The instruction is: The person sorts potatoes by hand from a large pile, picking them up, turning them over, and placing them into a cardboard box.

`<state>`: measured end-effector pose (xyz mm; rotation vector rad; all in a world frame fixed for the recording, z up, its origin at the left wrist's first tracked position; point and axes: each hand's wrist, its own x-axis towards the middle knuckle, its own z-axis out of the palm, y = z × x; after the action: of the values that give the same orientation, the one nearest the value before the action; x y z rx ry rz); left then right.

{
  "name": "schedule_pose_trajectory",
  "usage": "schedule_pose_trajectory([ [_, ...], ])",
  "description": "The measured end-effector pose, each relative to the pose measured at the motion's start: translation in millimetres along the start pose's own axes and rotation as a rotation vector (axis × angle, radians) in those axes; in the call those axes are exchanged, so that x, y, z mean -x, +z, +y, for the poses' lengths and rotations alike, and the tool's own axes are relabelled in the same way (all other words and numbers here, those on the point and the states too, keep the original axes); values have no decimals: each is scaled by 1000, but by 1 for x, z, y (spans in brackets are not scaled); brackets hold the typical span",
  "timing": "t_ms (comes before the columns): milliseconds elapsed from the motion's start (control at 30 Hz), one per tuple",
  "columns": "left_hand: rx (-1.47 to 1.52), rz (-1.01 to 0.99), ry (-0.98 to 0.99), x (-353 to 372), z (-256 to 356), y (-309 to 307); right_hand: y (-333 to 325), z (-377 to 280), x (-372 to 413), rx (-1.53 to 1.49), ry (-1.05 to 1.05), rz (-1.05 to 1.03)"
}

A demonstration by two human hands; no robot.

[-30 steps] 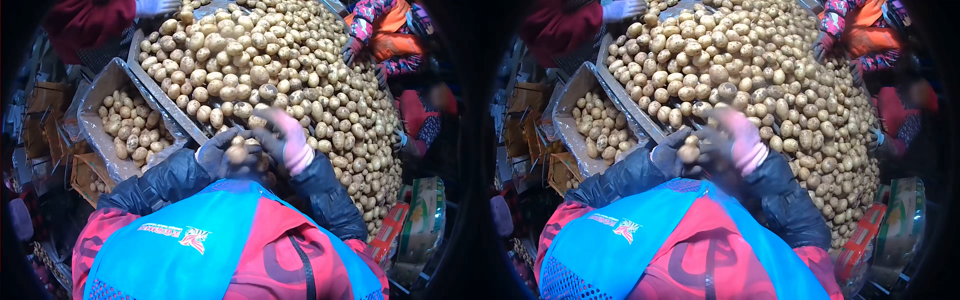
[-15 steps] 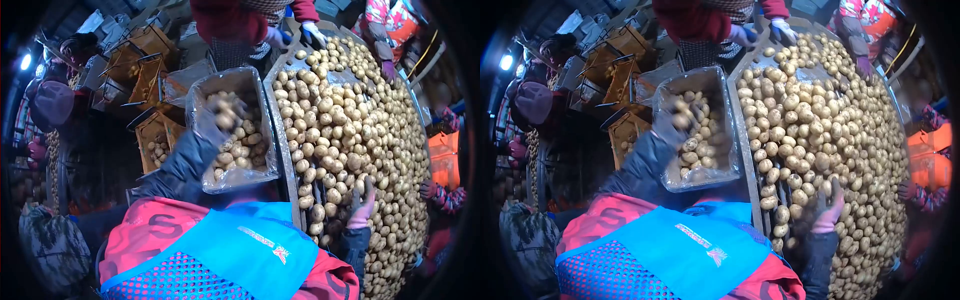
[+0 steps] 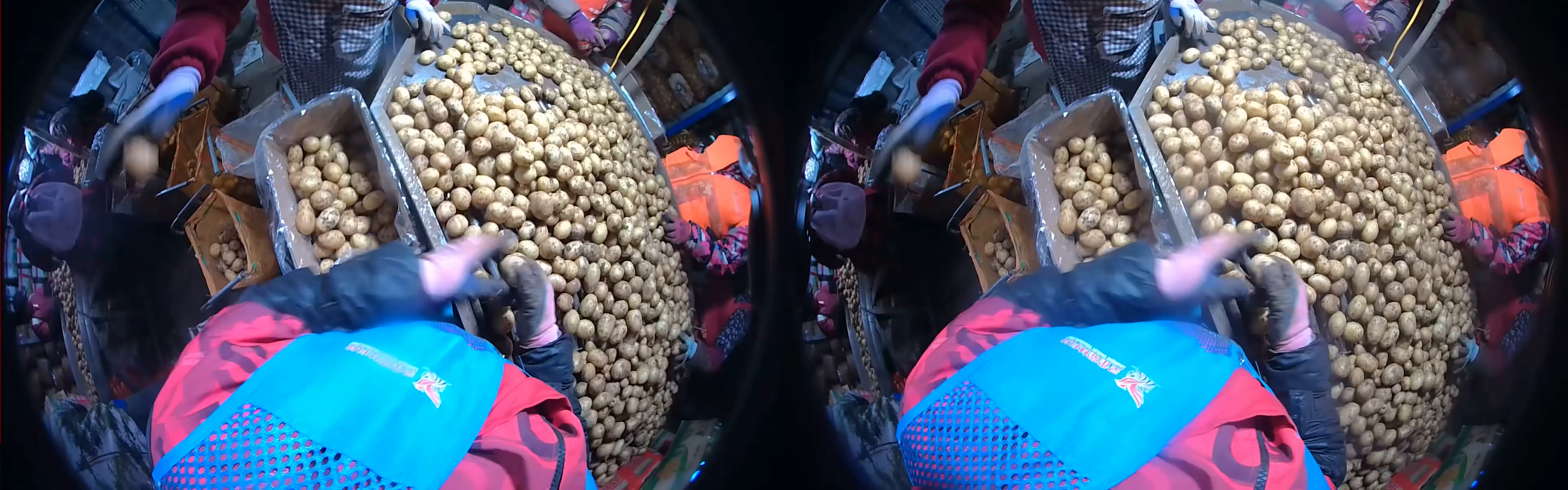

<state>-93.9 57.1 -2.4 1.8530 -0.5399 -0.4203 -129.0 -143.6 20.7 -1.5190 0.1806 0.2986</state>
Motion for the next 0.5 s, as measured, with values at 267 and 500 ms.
schedule_pose_trajectory([
  [267,-230,-94,75,-10,9,52,-17,11,20,758,-477,-151],
  [500,-301,-23,79,-7,3,50,-10,42,10,-75,72,-90],
])
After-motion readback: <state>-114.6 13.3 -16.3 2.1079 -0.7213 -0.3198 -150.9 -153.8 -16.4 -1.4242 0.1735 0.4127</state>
